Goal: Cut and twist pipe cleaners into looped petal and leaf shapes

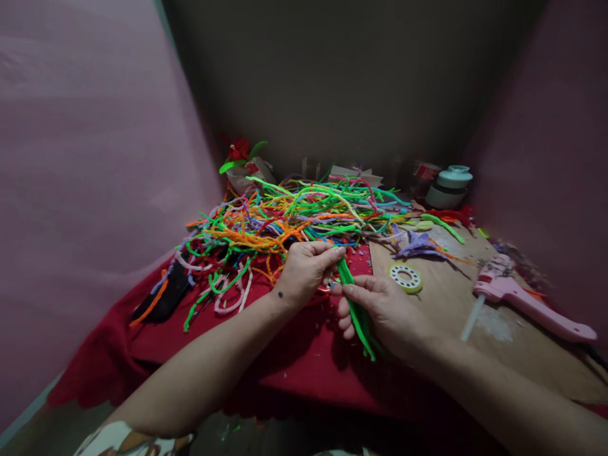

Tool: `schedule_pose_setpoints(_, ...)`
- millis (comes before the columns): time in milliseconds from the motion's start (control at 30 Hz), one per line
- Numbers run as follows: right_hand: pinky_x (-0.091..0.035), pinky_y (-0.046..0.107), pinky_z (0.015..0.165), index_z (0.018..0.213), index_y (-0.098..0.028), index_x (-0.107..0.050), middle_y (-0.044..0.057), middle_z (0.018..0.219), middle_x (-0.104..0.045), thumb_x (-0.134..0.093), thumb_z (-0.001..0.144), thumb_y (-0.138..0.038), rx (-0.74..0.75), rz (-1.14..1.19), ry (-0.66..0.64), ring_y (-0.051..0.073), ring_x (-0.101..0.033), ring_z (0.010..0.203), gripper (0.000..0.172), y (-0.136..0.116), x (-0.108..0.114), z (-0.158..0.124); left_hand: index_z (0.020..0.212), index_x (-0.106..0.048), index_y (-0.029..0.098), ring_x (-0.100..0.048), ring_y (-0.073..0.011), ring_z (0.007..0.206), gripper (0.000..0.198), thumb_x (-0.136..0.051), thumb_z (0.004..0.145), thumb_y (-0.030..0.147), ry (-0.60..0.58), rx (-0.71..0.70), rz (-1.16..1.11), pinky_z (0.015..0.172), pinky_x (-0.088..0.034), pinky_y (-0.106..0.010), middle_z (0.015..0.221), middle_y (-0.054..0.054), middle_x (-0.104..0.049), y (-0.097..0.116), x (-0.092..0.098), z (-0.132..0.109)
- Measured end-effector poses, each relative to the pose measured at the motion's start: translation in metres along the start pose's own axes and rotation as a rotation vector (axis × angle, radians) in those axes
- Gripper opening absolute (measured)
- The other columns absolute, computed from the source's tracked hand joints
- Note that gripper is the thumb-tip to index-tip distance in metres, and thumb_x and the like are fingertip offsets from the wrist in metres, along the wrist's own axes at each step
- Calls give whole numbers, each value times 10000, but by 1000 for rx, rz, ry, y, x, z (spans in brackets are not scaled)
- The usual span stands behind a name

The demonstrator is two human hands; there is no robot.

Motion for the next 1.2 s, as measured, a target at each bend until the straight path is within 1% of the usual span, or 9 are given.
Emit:
schedule_pose_setpoints(133,-493,234,472,843,-136,-549,42,590,-643,-479,835,-192,7,15,-50,121,-599,454,89,0,-3,-2,516,-532,130,-345,-52,461,321,-585,735,358,121,-147,252,438,-256,-193,474,51,-402,13,7,-2)
schedule_pose_setpoints(200,-512,257,531,846,-131,-545,73,652,-670,-469,836,-180,12,20,-90,135,-628,513,91,-1,-3,-1,507,-530,128,-325,-50,466,314,-599,723,345,119,-156,278,437,-242,-194,472,53,-381,15,9,0)
schedule_pose_setpoints(367,-515,276,553,836,-126,-551,97,669,-682,-461,823,-154,3,37,-139,153,-644,543,95,1,0,3,569,-505,139,-234,-30,370,295,-626,702,373,-62,72,-2,373,-147,-194,427,78,-311,-6,4,8)
schedule_pose_setpoints(467,-507,276,537,856,-124,-561,79,629,-671,-490,804,-166,-10,72,-181,153,-634,520,98,3,1,4,597,-474,154,-234,-25,346,292,-647,687,371,-153,161,-167,361,-177,-180,425,89,-310,-17,-1,8)
schedule_pose_setpoints(700,-484,248,490,806,-122,-578,36,605,-638,-569,694,-132,-28,30,-144,120,-589,477,113,4,7,5,522,-495,128,-296,-22,353,324,-659,677,361,0,24,-54,363,-176,-183,408,68,-371,-11,10,11)
schedule_pose_setpoints(867,-307,161,353,794,-120,-600,-31,529,-515,-544,713,-167,2,40,-104,46,-409,384,109,3,7,5,623,-528,139,-290,-21,344,262,-629,708,365,-11,33,-147,356,-183,-177,446,74,-390,-16,9,13)
schedule_pose_setpoints(967,-193,153,348,783,-118,-601,-52,515,-455,-593,736,-259,8,82,-106,26,-324,383,149,3,9,5,567,-497,140,-320,-30,367,294,-612,727,358,35,-31,-49,371,-211,-180,436,66,-390,-11,13,13)
schedule_pose_setpoints(1100,-162,165,369,783,-111,-612,-55,517,-445,-636,723,-302,-5,31,-130,24,-305,394,202,6,9,2,519,-488,136,-313,-28,397,313,-638,701,340,90,-72,50,387,-213,-180,437,69,-366,-3,16,11)
schedule_pose_setpoints(1200,-152,173,370,765,-120,-604,-58,511,-442,-626,731,-332,-12,-13,-142,25,-288,384,215,7,8,0,537,-496,131,-277,-17,374,292,-663,678,324,81,-15,-57,369,-172,-178,434,77,-353,-6,15,12)
Point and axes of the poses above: each hand's wrist, its own z-axis towards the middle knuckle, its own x-axis out of the back of the hand, y = z × x, the point moved 6 cm from there along z, towards the middle knuckle
